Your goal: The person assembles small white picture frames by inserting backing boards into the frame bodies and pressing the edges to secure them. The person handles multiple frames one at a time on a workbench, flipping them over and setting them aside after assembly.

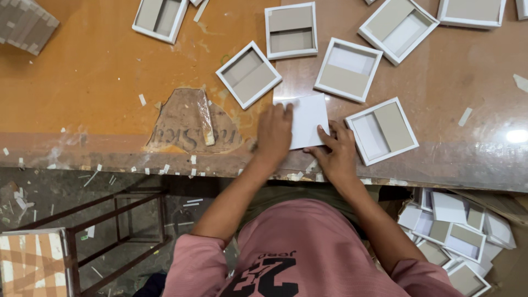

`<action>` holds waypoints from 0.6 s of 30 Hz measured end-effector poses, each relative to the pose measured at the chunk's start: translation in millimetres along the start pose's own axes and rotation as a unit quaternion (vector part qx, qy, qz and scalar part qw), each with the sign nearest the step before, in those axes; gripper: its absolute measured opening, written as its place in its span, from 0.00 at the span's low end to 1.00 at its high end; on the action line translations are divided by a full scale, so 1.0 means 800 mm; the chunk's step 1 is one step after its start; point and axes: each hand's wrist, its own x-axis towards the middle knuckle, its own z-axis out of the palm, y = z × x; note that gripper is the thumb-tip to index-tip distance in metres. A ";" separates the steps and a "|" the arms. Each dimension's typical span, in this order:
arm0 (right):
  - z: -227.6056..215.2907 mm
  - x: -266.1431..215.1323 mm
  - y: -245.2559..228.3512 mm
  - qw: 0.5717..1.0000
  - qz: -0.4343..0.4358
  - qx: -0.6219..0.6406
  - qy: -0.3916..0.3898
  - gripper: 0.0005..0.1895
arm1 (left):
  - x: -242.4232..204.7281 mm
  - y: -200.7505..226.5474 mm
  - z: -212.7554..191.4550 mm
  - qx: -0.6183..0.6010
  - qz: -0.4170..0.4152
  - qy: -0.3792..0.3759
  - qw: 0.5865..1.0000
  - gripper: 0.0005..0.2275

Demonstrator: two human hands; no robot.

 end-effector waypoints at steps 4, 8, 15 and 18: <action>0.009 -0.002 0.016 0.997 -0.064 -0.006 0.053 0.31 | -0.062 0.066 -0.029 -0.105 0.010 -0.081 0.991 0.19; 0.002 0.003 0.026 0.997 -0.071 0.004 0.013 0.33 | -0.065 0.057 -0.054 -0.158 -0.044 -0.087 0.983 0.20; -0.012 0.012 0.036 0.993 -0.067 0.091 -0.029 0.33 | 0.021 0.019 0.003 -0.026 0.078 -0.005 0.997 0.15; -0.006 0.002 0.033 0.988 0.133 0.076 -0.035 0.35 | 0.013 0.042 0.007 -0.054 0.154 -0.090 0.982 0.12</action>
